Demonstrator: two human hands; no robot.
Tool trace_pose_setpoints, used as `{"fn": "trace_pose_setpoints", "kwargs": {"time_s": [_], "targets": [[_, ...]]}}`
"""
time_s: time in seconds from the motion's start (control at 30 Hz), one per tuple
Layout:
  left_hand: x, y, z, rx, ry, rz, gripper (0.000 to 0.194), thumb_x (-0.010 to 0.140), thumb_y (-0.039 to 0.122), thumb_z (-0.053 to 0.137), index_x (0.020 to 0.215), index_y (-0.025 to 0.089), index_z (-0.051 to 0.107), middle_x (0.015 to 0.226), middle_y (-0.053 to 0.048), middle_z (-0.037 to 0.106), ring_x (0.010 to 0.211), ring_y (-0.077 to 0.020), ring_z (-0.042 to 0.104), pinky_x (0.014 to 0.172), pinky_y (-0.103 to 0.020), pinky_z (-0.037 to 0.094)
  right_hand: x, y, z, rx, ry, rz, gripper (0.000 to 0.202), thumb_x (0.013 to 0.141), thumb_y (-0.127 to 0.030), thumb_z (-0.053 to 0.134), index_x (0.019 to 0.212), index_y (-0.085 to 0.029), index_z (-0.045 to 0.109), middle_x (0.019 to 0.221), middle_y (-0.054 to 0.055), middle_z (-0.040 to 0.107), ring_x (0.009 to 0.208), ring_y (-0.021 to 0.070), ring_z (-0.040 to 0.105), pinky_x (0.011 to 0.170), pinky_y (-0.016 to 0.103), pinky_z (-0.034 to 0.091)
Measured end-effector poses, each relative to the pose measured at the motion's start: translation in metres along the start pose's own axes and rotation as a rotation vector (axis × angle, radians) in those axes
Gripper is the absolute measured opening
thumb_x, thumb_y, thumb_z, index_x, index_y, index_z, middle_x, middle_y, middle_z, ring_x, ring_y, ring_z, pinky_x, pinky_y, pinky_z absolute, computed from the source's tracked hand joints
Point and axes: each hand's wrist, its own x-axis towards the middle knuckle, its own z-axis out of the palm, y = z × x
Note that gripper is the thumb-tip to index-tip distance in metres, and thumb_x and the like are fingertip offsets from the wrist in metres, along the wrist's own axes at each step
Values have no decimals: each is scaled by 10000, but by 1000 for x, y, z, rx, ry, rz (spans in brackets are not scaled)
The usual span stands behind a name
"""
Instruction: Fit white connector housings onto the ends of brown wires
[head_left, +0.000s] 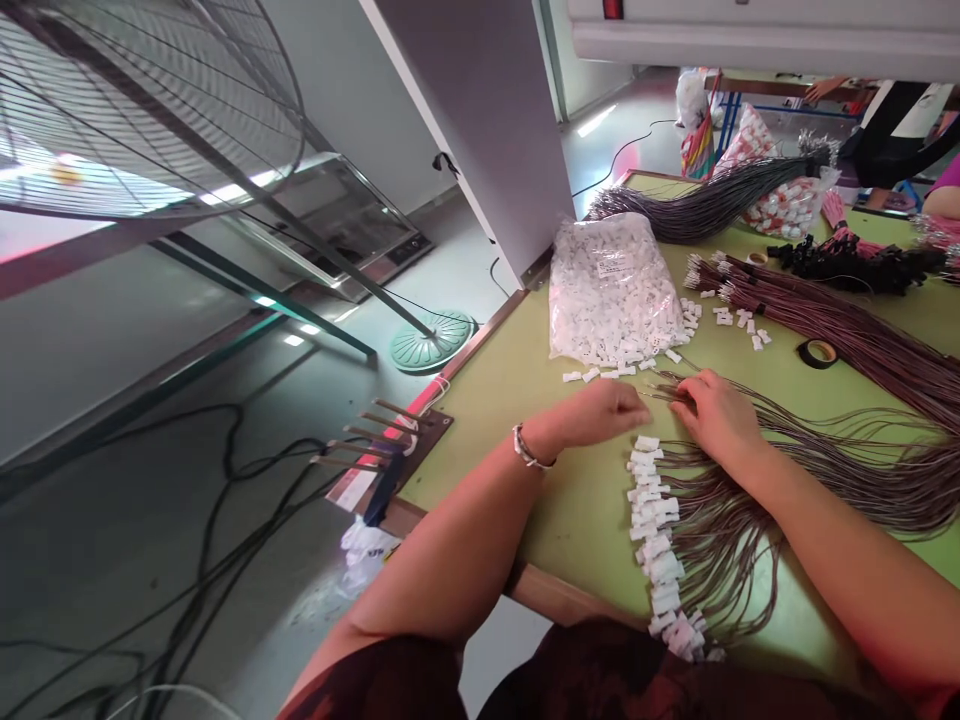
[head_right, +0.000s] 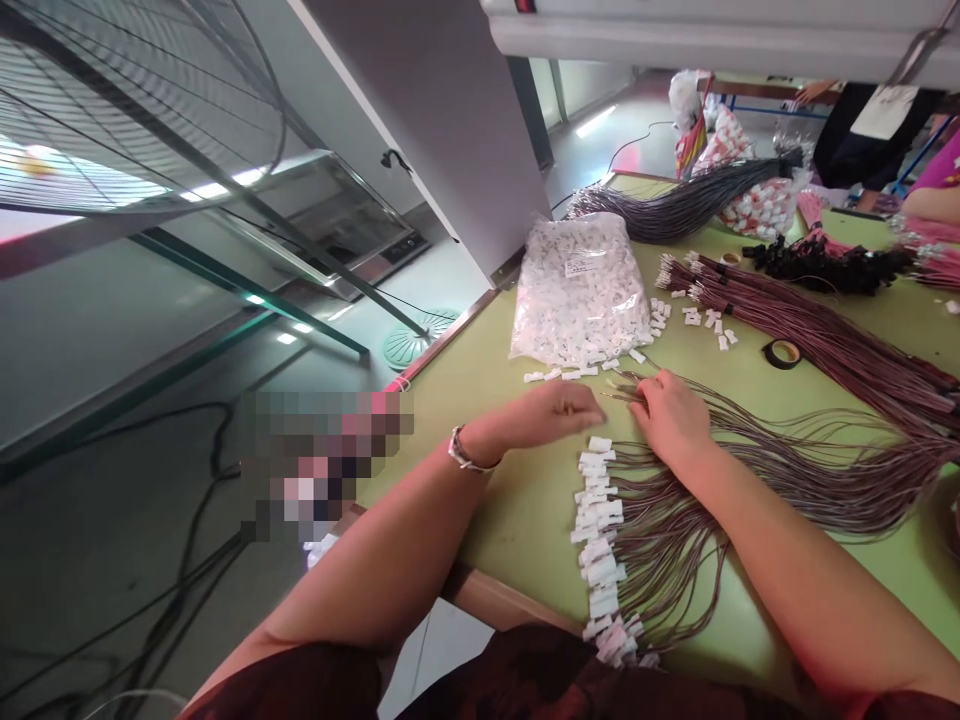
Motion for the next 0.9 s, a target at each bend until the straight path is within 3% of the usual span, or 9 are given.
{"fn": "trace_pose_setpoints", "kwargs": {"time_s": [0.07, 0.13, 0.33, 0.47, 0.57, 0.63, 0.7, 0.8, 0.9], "targets": [[4, -1, 3, 162, 87, -75, 200, 800, 298, 610, 937, 186, 704, 812, -50, 629, 701, -149, 576, 688, -272, 468, 0, -4, 1, -47, -18, -14, 176, 863, -317, 531, 913, -201, 653, 930, 75, 604, 794, 194, 560, 548, 282, 318], [9, -3, 9, 295, 76, -109, 255, 804, 285, 600, 1030, 186, 666, 922, -70, 607, 783, -182, 585, 729, -305, 470, -2, -7, 1, -59, -18, -17, 175, 873, -303, 515, 913, -200, 650, 926, 72, 601, 784, 191, 553, 551, 289, 318], [18, -4, 25, 392, 19, -138, 168, 857, 185, 456, 845, 162, 622, 923, -78, 561, 812, -197, 576, 736, -323, 467, -3, -8, 5, -50, 65, -191, 149, 843, -271, 557, 911, -176, 648, 979, 106, 593, 938, 249, 513, 771, 350, 384], [14, -6, 14, 296, 18, -39, 148, 861, 212, 471, 809, 157, 599, 887, -72, 560, 804, -176, 556, 756, -312, 466, 1, -9, 10, 26, 35, -256, 158, 853, -262, 539, 899, -169, 657, 903, 105, 620, 909, 259, 527, 802, 393, 394], [9, -9, -8, 153, 192, -63, 133, 833, 274, 535, 845, 163, 606, 867, -55, 584, 764, -152, 550, 729, -287, 469, 4, -5, 15, 228, 36, -277, 200, 874, -226, 480, 866, -178, 674, 854, 94, 646, 878, 234, 559, 799, 379, 426], [5, -12, -23, 59, 422, -218, 200, 854, 323, 494, 880, 159, 606, 805, -44, 596, 669, -133, 538, 650, -271, 464, 5, 0, 17, 443, 70, -233, 203, 863, -233, 486, 898, -189, 681, 881, 79, 668, 853, 206, 590, 789, 349, 452], [3, -14, -30, 14, 531, -353, 240, 863, 342, 467, 845, 152, 612, 716, -32, 595, 600, -127, 522, 595, -262, 449, 5, 4, 18, 617, 102, -128, 202, 834, -253, 511, 926, -195, 681, 862, 57, 680, 793, 184, 610, 751, 322, 468], [4, -18, -24, 139, 402, -314, 151, 806, 280, 549, 780, 162, 639, 748, -40, 631, 673, -151, 557, 651, -276, 456, 5, 5, 16, 758, 106, 18, 217, 781, -275, 542, 939, -187, 663, 705, 11, 649, 636, 152, 578, 648, 281, 452], [9, -21, -9, 346, 292, -272, 136, 787, 185, 532, 802, 169, 666, 868, -69, 649, 766, -186, 578, 715, -307, 460, 4, 2, 12, 804, 116, 68, 139, 734, -280, 553, 797, -179, 626, 574, -31, 540, 532, 115, 468, 556, 244, 387]]}}
